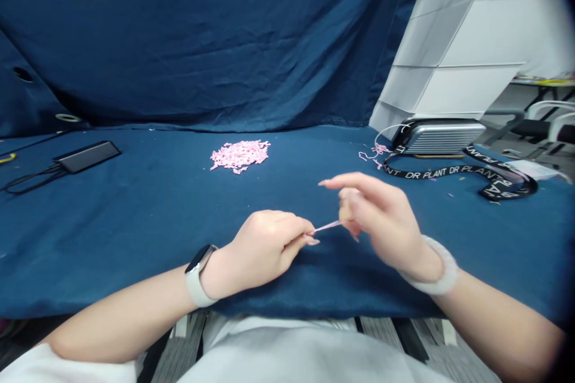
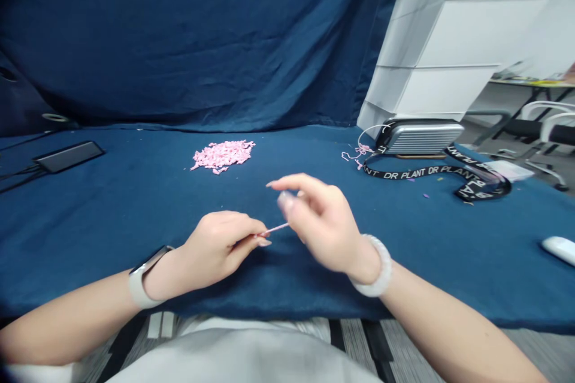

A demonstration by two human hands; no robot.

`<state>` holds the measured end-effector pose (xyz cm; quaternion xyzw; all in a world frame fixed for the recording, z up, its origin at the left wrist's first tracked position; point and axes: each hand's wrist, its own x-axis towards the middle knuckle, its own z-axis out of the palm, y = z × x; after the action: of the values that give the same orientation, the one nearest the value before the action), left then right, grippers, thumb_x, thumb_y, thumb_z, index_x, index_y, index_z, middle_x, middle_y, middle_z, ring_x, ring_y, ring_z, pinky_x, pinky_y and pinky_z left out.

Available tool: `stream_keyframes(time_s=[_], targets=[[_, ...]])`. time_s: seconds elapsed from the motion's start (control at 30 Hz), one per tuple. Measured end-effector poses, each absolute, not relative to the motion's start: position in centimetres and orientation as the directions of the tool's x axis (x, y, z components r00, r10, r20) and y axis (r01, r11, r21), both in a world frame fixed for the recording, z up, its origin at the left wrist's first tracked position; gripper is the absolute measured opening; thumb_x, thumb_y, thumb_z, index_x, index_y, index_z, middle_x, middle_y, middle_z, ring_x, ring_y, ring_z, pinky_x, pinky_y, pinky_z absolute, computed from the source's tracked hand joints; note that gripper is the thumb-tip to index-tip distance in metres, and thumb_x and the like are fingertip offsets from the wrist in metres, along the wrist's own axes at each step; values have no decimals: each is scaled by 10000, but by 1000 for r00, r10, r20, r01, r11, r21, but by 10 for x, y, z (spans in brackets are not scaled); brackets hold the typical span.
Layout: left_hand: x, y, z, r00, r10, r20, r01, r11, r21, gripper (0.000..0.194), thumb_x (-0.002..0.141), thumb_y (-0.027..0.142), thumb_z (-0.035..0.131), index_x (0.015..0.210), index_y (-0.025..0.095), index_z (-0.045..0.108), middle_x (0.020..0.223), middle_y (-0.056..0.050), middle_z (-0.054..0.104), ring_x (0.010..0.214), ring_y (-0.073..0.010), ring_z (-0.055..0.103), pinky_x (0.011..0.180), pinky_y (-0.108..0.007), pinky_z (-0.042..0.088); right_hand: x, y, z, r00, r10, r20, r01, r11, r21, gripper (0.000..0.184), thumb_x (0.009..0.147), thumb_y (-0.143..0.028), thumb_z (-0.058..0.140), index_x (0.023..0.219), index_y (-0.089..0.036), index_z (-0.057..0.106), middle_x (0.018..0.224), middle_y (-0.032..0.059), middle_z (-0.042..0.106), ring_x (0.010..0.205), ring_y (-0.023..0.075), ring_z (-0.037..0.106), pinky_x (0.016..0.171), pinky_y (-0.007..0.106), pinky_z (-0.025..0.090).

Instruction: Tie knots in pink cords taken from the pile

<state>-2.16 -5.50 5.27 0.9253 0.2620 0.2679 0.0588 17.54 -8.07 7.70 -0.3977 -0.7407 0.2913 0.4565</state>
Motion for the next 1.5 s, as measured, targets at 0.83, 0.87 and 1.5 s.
stream_keyframes(time_s=[0.83, 0.87, 1.5], targets=[[-20, -46, 62, 394, 918, 41, 38, -61, 997, 392, 681, 409, 641, 976, 191, 499, 566, 49, 584, 539, -64, 574, 527, -141, 452, 179, -73, 65, -487, 710, 508, 439, 702, -560, 736, 844, -466, 391, 1415, -262, -28, 1400, 108, 314, 1329, 187, 292, 1096, 460, 253], [-20, -43, 62, 391, 920, 5, 3, -7, 1000, 397, 679, 407, 643, 977, 188, 497, 587, 39, 593, 528, -57, 562, 503, -132, 437, 179, -75, 67, -457, 735, 502, 316, 661, -681, 713, 855, -480, 352, 1410, -272, -45, 1331, 109, 416, 1275, 173, 383, 1060, 430, 324], [-24, -25, 54, 297, 952, -79, -326, 179, 928, 357, 688, 341, 653, 1008, 214, 559, 823, 4, 610, 628, 2, 541, 581, -100, 467, 189, -59, 59, -563, 692, 453, 708, 686, -168, 205, 839, -301, 454, 932, -203, 608, 832, 16, 596, 824, 92, 548, 1091, 424, 256]])
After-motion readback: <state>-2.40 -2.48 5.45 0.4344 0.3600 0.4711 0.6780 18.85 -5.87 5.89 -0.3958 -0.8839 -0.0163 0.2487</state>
